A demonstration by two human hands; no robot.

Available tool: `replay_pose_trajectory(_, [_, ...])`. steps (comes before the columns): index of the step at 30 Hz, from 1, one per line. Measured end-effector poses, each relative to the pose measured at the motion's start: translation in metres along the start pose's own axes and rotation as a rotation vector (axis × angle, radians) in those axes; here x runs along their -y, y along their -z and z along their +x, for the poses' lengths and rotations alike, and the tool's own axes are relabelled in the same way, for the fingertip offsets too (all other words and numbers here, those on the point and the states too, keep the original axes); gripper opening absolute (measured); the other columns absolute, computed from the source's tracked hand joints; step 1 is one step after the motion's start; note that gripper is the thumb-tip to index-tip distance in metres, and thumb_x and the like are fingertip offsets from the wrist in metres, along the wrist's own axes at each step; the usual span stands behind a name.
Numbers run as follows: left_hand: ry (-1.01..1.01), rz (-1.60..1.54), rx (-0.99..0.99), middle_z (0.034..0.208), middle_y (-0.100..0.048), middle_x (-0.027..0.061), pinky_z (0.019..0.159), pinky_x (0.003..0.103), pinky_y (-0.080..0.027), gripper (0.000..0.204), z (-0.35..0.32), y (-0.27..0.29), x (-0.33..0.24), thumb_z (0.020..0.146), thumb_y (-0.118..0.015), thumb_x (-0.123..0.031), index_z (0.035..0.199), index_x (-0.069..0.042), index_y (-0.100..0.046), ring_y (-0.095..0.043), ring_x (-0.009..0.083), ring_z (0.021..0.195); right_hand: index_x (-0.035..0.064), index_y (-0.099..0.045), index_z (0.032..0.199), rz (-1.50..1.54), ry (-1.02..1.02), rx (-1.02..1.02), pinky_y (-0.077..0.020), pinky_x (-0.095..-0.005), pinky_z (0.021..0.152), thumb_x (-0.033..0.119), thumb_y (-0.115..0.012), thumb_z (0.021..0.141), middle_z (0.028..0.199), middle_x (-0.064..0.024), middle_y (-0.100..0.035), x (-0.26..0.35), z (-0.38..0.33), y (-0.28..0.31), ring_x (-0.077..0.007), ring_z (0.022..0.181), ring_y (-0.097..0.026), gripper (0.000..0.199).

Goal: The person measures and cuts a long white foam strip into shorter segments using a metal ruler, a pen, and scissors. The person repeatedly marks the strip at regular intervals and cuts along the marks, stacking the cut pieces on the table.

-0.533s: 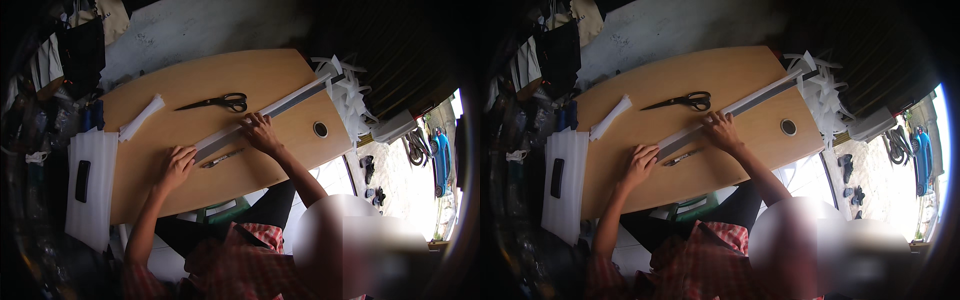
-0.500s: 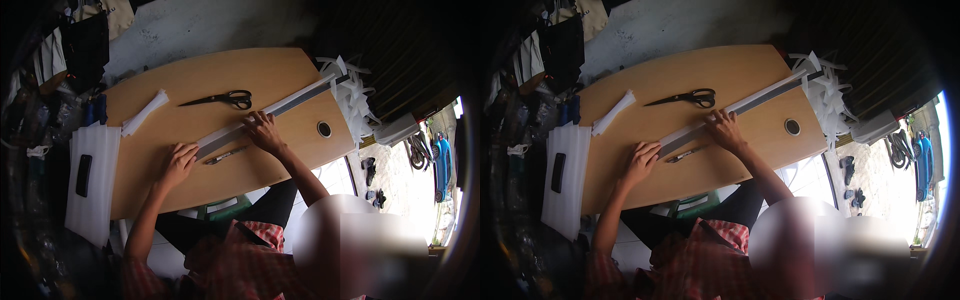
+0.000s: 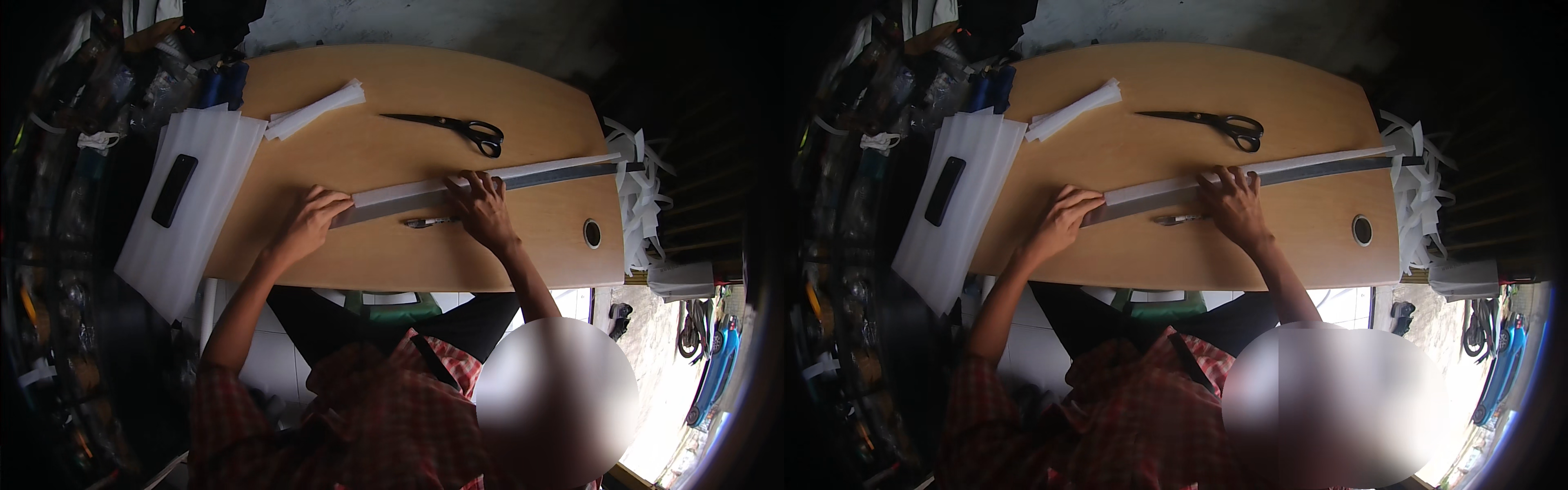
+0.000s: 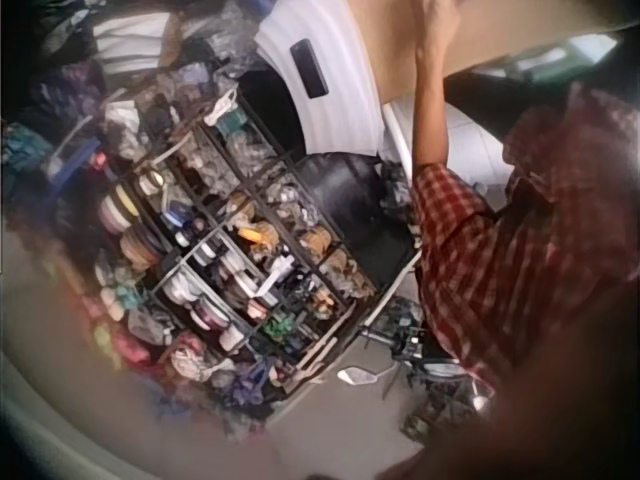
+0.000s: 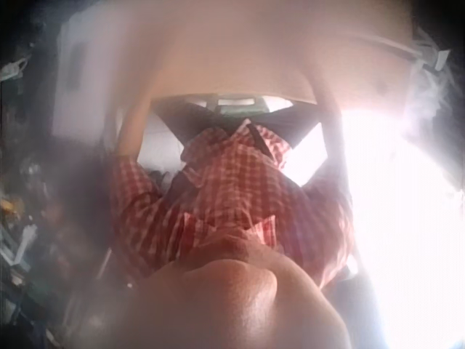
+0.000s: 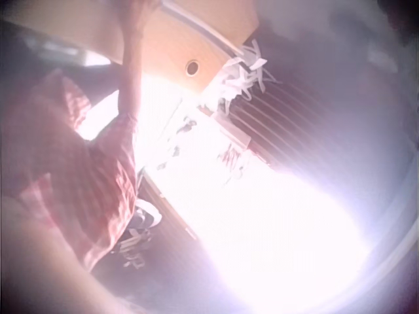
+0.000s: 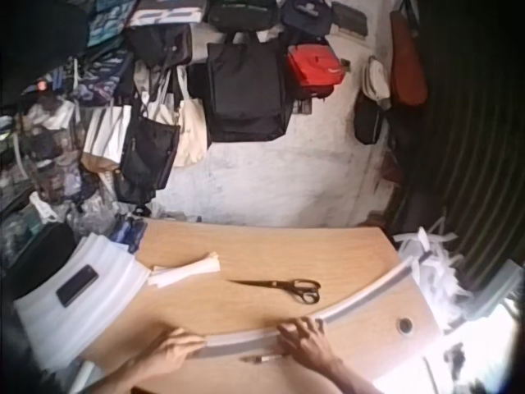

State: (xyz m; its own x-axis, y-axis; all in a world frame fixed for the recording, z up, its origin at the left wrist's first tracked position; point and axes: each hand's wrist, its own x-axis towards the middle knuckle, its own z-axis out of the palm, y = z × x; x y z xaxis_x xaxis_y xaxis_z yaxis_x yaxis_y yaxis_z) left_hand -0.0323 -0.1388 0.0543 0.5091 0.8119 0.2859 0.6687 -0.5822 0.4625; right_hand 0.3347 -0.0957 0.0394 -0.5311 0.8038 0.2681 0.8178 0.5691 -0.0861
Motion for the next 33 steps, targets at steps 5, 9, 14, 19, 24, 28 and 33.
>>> replay_pose_trajectory(5, [0.087, -0.021, -0.028, 0.126, -0.064, 0.0085, 0.102, 0.043, -0.046, 0.044, -0.008, 0.005, -0.006, 0.084, -0.061, 0.011, 0.125, -0.004, -0.068, -0.058, 0.0326, 0.115, 0.0183, -0.064, 0.136, -0.023, 0.016, 0.001, -0.0378, -0.0618, 0.102, 0.018, -0.068, 0.089, 0.138, -0.0135, -0.051, 0.008, 0.001, -0.003, -0.0356, 0.129, -0.047, 0.047])
replay_pose_trajectory(9, [0.081, 0.033, -0.03, 0.126, -0.063, 0.0087, 0.101, 0.043, -0.046, 0.041, -0.011, 0.009, -0.014, 0.087, -0.06, 0.009, 0.125, -0.004, -0.068, -0.058, 0.0319, 0.115, 0.0184, -0.064, 0.137, -0.013, 0.022, -0.003, -0.0386, -0.0617, 0.101, 0.019, -0.068, 0.09, 0.138, -0.0138, -0.05, 0.018, 0.007, -0.004, -0.0363, 0.129, -0.047, 0.047])
replay_pose_trajectory(14, [0.172, 0.014, -0.155, 0.123, -0.063, 0.0118, 0.099, 0.044, -0.046, 0.039, -0.028, 0.007, -0.002, 0.09, -0.06, 0.007, 0.126, -0.004, -0.067, -0.058, 0.0341, 0.114, 0.0198, -0.062, 0.14, 0.006, 0.029, 0.007, -0.0377, -0.0555, 0.103, 0.018, -0.069, 0.091, 0.136, -0.0136, -0.05, 0.035, 0.014, -0.002, -0.0361, 0.127, -0.047, 0.05])
replay_pose_trajectory(19, [0.339, 0.06, -0.231, 0.12, -0.062, 0.0149, 0.098, 0.044, -0.048, 0.036, -0.055, 0.003, -0.005, 0.092, -0.064, 0.001, 0.127, -0.005, -0.067, -0.06, 0.0356, 0.112, 0.0203, -0.063, 0.139, 0.008, 0.038, 0.01, -0.0379, -0.0548, 0.102, 0.017, -0.071, 0.088, 0.137, -0.0135, -0.05, 0.047, 0.018, 0.0, -0.0362, 0.126, -0.047, 0.052])
replay_pose_trajectory(24, [0.35, 0.039, -0.276, 0.12, -0.063, 0.0073, 0.1, 0.047, -0.041, 0.036, -0.061, -0.007, -0.009, 0.09, -0.071, -0.01, 0.126, -0.01, -0.068, -0.059, 0.0298, 0.113, 0.0199, -0.064, 0.138, 0.053, 0.051, 0.006, -0.0379, -0.0624, 0.101, 0.02, -0.071, 0.087, 0.139, -0.0136, -0.049, 0.052, 0.021, -0.007, -0.0385, 0.127, -0.046, 0.052])
replay_pose_trajectory(28, [0.288, 0.051, -0.274, 0.12, -0.064, 0.0062, 0.099, 0.047, -0.041, 0.035, -0.048, -0.011, -0.01, 0.089, -0.07, -0.008, 0.124, -0.01, -0.068, -0.059, 0.0294, 0.111, 0.0199, -0.063, 0.139, 0.07, 0.053, 0.033, -0.0378, -0.0663, 0.102, 0.022, -0.071, 0.087, 0.141, -0.0141, -0.048, 0.054, 0.021, -0.01, -0.0394, 0.129, -0.046, 0.053])
replay_pose_trajectory(33, [0.243, 0.142, -0.243, 0.118, -0.065, 0.0045, 0.095, 0.047, -0.043, 0.03, -0.039, -0.008, -0.01, 0.087, -0.07, -0.005, 0.117, -0.009, -0.07, -0.06, 0.03, 0.108, 0.0194, -0.065, 0.137, 0.107, 0.058, 0.021, -0.0378, -0.0659, 0.102, 0.023, -0.073, 0.086, 0.14, -0.0128, -0.05, 0.057, 0.023, -0.006, -0.0378, 0.13, -0.047, 0.052])
